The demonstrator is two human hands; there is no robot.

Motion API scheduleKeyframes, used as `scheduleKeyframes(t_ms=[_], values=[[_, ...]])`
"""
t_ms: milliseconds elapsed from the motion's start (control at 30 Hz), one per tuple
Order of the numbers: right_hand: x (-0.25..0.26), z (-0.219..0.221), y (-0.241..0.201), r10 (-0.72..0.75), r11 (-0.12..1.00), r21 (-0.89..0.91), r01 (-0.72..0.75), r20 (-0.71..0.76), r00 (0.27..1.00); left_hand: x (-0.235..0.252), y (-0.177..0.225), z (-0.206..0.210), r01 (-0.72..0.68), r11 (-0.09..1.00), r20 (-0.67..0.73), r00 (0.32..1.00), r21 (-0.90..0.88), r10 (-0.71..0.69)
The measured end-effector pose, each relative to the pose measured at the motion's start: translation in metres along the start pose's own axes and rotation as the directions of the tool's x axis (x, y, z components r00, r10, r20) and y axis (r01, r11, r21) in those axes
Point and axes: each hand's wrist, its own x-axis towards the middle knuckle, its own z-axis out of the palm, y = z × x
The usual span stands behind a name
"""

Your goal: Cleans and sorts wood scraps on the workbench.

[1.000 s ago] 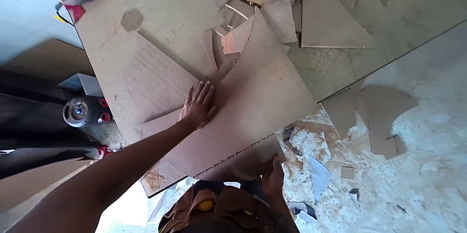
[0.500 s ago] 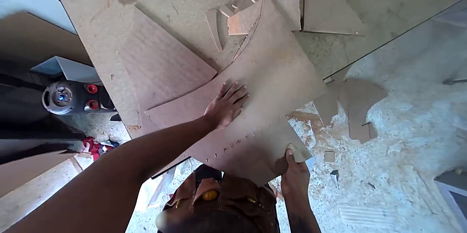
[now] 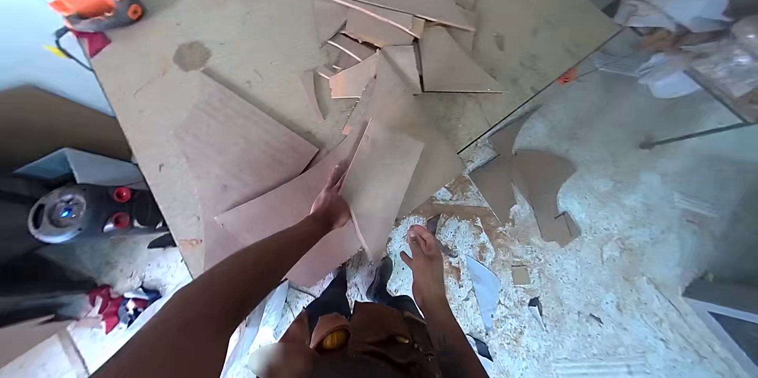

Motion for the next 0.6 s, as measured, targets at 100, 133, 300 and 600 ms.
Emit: scheduleKeyframes(t_ms=[100,133,300,600], values=[[0.009,0.008,0.011,0.102,0.994,0.040,-0.105,0.085,0.991,0.010,-0.007,0.017,-0.124,0.967,-0.002,0.992,0.220,0.128],[0.011,0.010,0.010,0.127,0.991,0.040,-0.131,0.101,0.987,0.011,-0.007,0.016,-0.144,0.963,-0.010,0.989,0.229,0.151],[0.025,-0.008,-0.004,0.206,0.978,-0.080,-0.192,0.254,0.945,0.013,-0.007,0.018,-0.109,0.978,-0.087,0.988,0.181,0.126],[0.024,-0.015,-0.115,-0.084,0.990,0.133,0.038,0.358,0.930,0.015,-0.010,0.021,-0.141,0.982,-0.215,0.963,0.124,0.165]])
